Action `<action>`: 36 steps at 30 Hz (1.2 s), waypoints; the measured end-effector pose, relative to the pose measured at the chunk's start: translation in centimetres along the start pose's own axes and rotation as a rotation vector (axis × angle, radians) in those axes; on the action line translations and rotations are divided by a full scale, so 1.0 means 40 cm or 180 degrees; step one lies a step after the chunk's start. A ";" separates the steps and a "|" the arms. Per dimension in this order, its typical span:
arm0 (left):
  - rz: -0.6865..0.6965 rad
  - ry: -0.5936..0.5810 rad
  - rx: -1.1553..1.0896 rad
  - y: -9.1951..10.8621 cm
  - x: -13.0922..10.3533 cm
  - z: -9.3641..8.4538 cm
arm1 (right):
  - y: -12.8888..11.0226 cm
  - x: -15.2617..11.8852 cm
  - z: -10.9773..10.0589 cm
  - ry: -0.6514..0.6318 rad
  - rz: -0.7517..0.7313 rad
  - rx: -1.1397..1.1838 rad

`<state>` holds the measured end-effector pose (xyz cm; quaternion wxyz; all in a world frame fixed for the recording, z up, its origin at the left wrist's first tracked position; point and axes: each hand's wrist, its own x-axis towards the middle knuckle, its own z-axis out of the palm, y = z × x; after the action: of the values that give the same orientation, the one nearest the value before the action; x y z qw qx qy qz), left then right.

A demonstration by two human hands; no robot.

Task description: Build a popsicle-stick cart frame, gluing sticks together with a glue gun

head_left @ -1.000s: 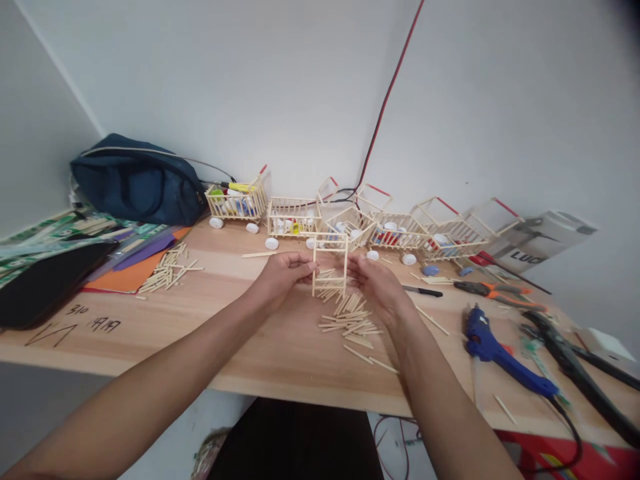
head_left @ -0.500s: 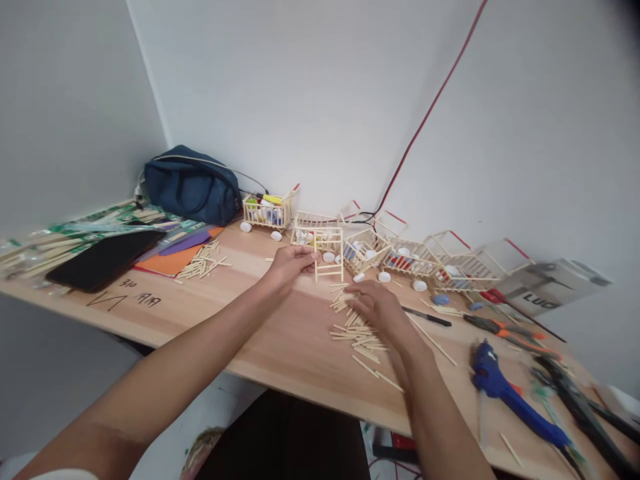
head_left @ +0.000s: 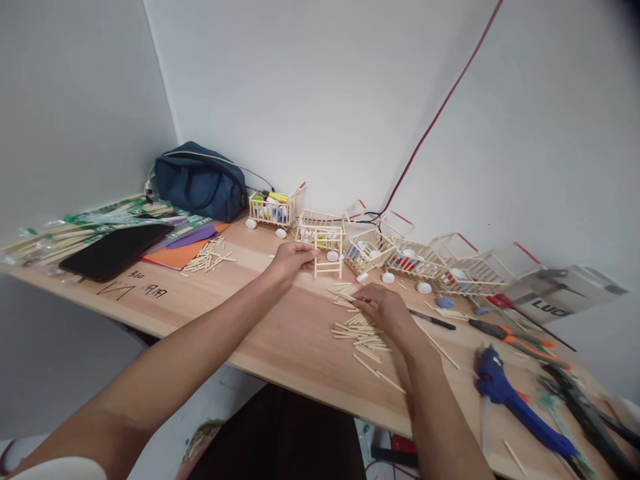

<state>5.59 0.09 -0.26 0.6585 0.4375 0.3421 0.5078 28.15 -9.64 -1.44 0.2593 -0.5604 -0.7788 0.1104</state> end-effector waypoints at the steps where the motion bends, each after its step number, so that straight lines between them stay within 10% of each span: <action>1: -0.0001 -0.0010 0.0009 -0.001 0.000 0.000 | 0.004 -0.002 -0.004 0.0025 0.0011 0.0096; 19: -0.0503 -0.0654 0.0398 -0.037 -0.034 0.027 | -0.070 0.003 -0.030 0.1231 -0.0110 -0.0254; 36: -0.0597 -0.0831 0.0545 -0.051 -0.044 0.037 | -0.073 0.015 0.006 0.1050 -0.0073 -0.1255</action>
<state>7.24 -2.15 -1.56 0.7021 0.5203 0.3351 0.3521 25.52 -10.08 -0.12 0.2697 -0.6017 -0.7388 -0.1395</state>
